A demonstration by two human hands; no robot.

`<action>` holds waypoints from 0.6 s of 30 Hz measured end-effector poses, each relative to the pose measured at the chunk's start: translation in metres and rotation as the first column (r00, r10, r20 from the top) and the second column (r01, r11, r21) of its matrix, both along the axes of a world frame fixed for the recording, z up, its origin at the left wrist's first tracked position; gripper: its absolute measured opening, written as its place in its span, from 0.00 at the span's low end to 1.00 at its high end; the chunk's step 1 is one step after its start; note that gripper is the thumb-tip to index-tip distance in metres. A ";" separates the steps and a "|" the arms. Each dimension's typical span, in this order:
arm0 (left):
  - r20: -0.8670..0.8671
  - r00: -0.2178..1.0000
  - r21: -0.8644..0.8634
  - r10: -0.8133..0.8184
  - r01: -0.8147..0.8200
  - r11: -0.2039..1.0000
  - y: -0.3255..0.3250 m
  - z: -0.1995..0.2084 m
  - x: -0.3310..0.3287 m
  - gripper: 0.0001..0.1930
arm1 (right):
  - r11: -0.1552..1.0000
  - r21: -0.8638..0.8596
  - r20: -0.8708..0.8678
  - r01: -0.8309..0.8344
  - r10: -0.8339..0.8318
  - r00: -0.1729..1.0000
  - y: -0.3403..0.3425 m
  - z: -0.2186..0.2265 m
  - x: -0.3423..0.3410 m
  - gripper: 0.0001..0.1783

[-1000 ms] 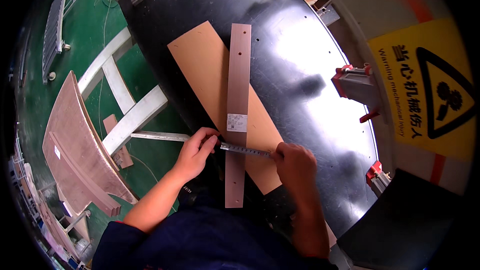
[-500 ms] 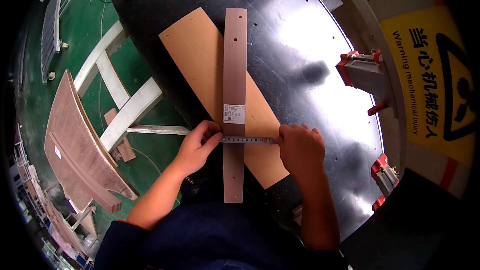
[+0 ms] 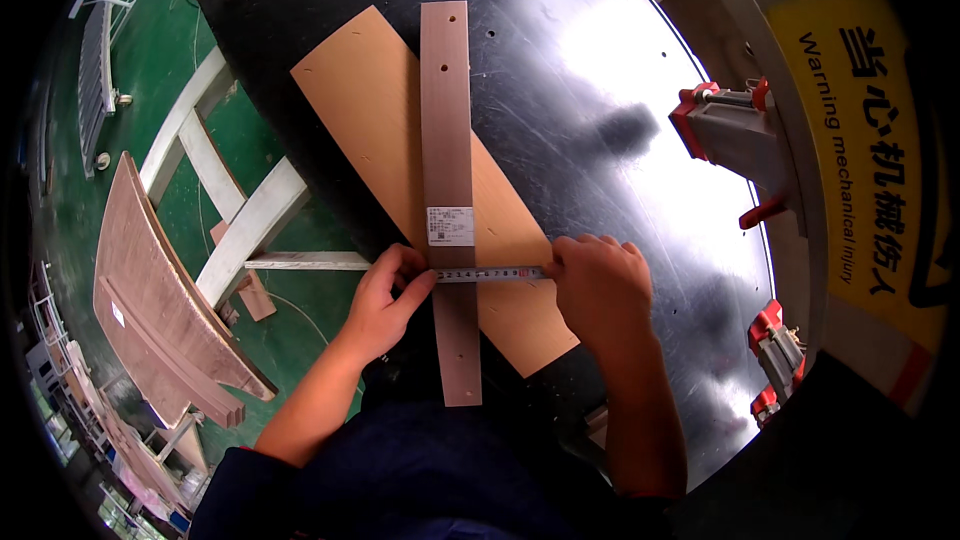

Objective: The person uses a tape measure to check the dimensions of several wooden planks on a worktable and a machine.

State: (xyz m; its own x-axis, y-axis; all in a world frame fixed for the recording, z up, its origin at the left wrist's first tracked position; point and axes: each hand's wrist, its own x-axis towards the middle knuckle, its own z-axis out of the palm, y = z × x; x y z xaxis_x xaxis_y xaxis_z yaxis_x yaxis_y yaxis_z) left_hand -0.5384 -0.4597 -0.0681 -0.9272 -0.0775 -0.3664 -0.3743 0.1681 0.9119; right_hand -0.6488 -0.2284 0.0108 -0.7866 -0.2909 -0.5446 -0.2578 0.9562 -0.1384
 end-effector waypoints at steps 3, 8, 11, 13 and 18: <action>-0.032 0.999 -0.039 0.008 -0.009 0.999 0.002 0.002 0.000 0.10 | 1.000 -0.008 0.017 0.007 -0.007 1.000 -0.001 0.000 -0.001 0.09; -0.098 0.995 -0.122 0.021 -0.033 0.992 0.009 0.004 0.000 0.10 | 1.000 -0.022 0.036 0.019 -0.018 0.999 -0.001 0.001 -0.004 0.09; -0.135 0.991 -0.163 0.011 -0.033 0.986 0.011 0.002 0.001 0.10 | 1.000 -0.009 0.049 -0.002 0.003 0.999 -0.002 0.002 -0.007 0.10; -0.148 0.989 -0.151 0.014 -0.037 0.988 0.012 0.001 0.001 0.09 | 1.000 0.007 0.065 -0.003 0.002 0.998 -0.003 0.002 -0.009 0.10; -0.165 0.986 -0.156 0.028 -0.054 0.986 0.015 0.001 0.001 0.09 | 0.997 0.064 0.113 -0.037 0.029 0.993 -0.006 0.003 -0.016 0.10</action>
